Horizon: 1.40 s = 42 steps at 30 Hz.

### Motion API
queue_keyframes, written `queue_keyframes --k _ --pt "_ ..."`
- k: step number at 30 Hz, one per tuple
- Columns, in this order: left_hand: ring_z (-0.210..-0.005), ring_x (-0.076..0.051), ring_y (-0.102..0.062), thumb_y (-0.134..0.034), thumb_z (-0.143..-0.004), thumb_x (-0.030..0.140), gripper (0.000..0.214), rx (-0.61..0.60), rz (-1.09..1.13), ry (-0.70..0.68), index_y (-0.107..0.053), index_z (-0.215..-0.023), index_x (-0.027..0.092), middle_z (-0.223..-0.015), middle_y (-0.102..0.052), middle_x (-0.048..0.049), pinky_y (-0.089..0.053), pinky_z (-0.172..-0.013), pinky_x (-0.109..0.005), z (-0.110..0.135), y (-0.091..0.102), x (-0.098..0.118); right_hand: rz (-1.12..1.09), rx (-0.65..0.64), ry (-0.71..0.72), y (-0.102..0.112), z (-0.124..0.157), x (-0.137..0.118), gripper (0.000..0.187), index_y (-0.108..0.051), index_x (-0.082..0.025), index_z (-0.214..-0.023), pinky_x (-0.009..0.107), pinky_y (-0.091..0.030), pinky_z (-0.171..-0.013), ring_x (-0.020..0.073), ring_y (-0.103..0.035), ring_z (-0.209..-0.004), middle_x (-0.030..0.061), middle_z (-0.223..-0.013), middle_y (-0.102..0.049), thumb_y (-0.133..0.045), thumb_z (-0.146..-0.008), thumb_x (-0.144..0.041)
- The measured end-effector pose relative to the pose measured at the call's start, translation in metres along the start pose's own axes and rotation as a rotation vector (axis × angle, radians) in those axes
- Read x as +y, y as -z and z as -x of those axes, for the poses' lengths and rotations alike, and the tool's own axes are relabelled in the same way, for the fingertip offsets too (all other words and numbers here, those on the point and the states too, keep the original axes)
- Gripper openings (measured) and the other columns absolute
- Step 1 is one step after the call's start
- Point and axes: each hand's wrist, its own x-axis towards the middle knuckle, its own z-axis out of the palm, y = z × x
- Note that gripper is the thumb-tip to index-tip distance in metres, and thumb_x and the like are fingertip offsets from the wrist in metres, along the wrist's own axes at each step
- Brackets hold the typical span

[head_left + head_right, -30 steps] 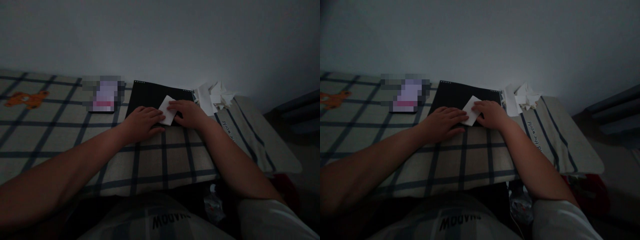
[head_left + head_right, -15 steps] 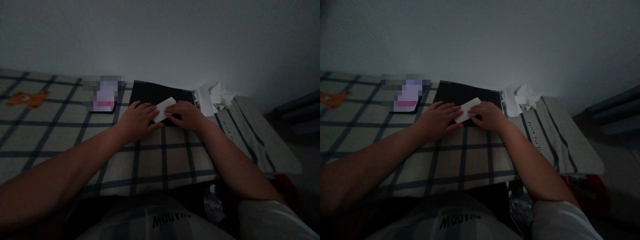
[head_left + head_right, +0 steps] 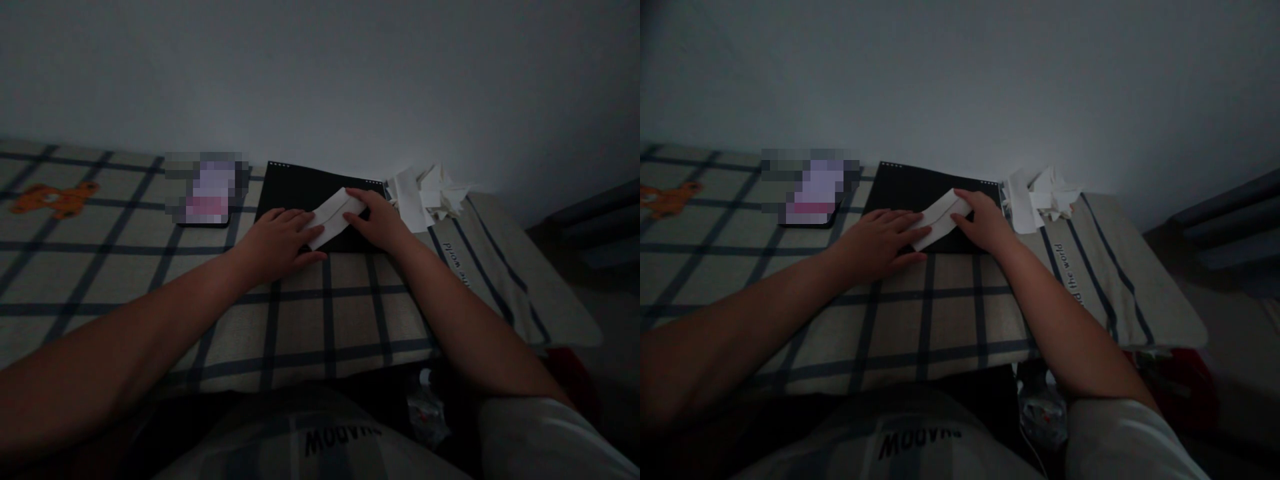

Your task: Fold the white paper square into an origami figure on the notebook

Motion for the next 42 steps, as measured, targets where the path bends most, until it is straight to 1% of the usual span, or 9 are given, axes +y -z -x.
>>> queue_keyframes --k 4,9,16,22,29,33,36,39,42 --pt "-0.151 -0.034 -0.047 -0.043 -0.107 0.06 0.062 -0.015 0.003 -0.003 -0.057 -0.154 0.022 -0.164 -0.051 -0.0144 -0.037 -0.119 -0.051 0.0 0.0 0.001 -0.181 0.031 -0.07 -0.002 -0.004 0.004 0.047 -0.067 -0.02 -0.137 0.049 -0.057 -0.104 0.0278 -0.069 -0.117 0.0126 -0.129 -0.073 -0.062 -0.09 -0.024" --pt "-0.149 -0.034 -0.049 -0.042 -0.107 0.06 0.061 0.025 -0.003 -0.021 -0.058 -0.152 0.022 -0.162 -0.053 -0.0135 -0.038 -0.119 -0.05 0.0 0.0 0.001 -0.365 0.003 -0.189 -0.001 -0.007 0.005 0.05 -0.063 -0.023 -0.141 0.041 -0.062 -0.083 0.0223 -0.072 -0.091 0.0063 -0.11 -0.075 -0.06 -0.091 -0.027" --pt "-0.146 -0.036 -0.051 -0.046 -0.106 0.057 0.059 0.098 0.045 -0.007 -0.061 -0.148 0.019 -0.16 -0.055 -0.0152 -0.042 -0.116 -0.053 0.0 0.003 0.001 -0.638 0.019 -0.347 0.004 -0.007 -0.01 0.048 -0.067 -0.026 -0.138 0.045 -0.063 -0.091 0.0253 -0.073 -0.108 0.0062 -0.124 -0.076 -0.062 -0.09 -0.035" --pt "-0.135 -0.031 -0.062 -0.042 -0.109 0.041 0.041 0.241 0.087 0.046 -0.075 -0.128 0.025 -0.148 -0.067 -0.0083 -0.051 -0.107 -0.05 -0.003 0.007 -0.003 -0.718 0.009 -0.344 0.009 -0.008 -0.008 0.049 -0.071 -0.026 -0.13 0.049 -0.064 -0.092 0.0287 -0.071 -0.116 0.0086 -0.129 -0.075 -0.064 -0.089 -0.051" --pt "-0.127 -0.032 -0.068 -0.051 -0.104 0.03 0.037 0.214 0.045 0.09 -0.072 -0.134 0.024 -0.138 -0.074 -0.0082 -0.055 -0.098 -0.05 -0.003 0.013 -0.002 -0.837 -0.082 -0.467 0.002 -0.005 -0.014 0.054 -0.062 -0.026 -0.139 0.047 -0.068 -0.086 0.0252 -0.074 -0.104 0.0064 -0.114 -0.077 -0.069 -0.086 -0.026" --pt "-0.124 -0.031 -0.069 -0.049 -0.103 0.023 0.04 0.099 -0.018 0.101 -0.07 -0.137 0.022 -0.136 -0.075 -0.0093 -0.056 -0.093 -0.048 -0.004 0.01 -0.004 -0.778 -0.156 -0.535 0.006 -0.002 -0.032 0.042 -0.07 -0.022 -0.126 0.04 -0.067 -0.075 0.0218 -0.075 -0.084 0.0058 -0.1 -0.079 -0.075 -0.084 -0.022" --pt "-0.125 -0.03 -0.069 -0.048 -0.102 0.018 0.041 0.049 -0.056 0.098 -0.071 -0.136 0.024 -0.141 -0.072 -0.0078 -0.055 -0.093 -0.046 -0.005 0.007 -0.006 -0.579 -0.275 -0.51 0.019 0.0 -0.047 0.011 -0.078 -0.02 -0.093 0.032 -0.059 -0.063 0.0188 -0.071 -0.067 0.0033 -0.074 -0.076 -0.075 -0.086 -0.028" --pt "-0.129 -0.029 -0.067 -0.046 -0.103 0.016 0.044 0.028 -0.059 0.09 -0.069 -0.139 0.024 -0.145 -0.069 -0.0074 -0.053 -0.096 -0.044 -0.005 0.004 -0.007 -0.391 -0.41 -0.473 0.034 0.001 -0.056 0.03 -0.068 -0.021 -0.063 0.03 -0.052 -0.06 0.0169 -0.065 -0.058 0.0021 -0.059 -0.068 -0.075 -0.088 -0.036" --pt "-0.134 -0.03 -0.063 -0.042 -0.108 0.025 0.043 0.017 -0.044 0.074 -0.064 -0.145 0.02 -0.147 -0.068 -0.011 -0.051 -0.102 -0.045 -0.005 0.001 -0.005 -0.181 -0.471 -0.431 0.04 0.001 -0.057 0.037 -0.066 -0.021 -0.061 0.031 -0.044 -0.058 0.0174 -0.062 -0.06 0.0025 -0.062 -0.067 -0.074 -0.089 -0.044"
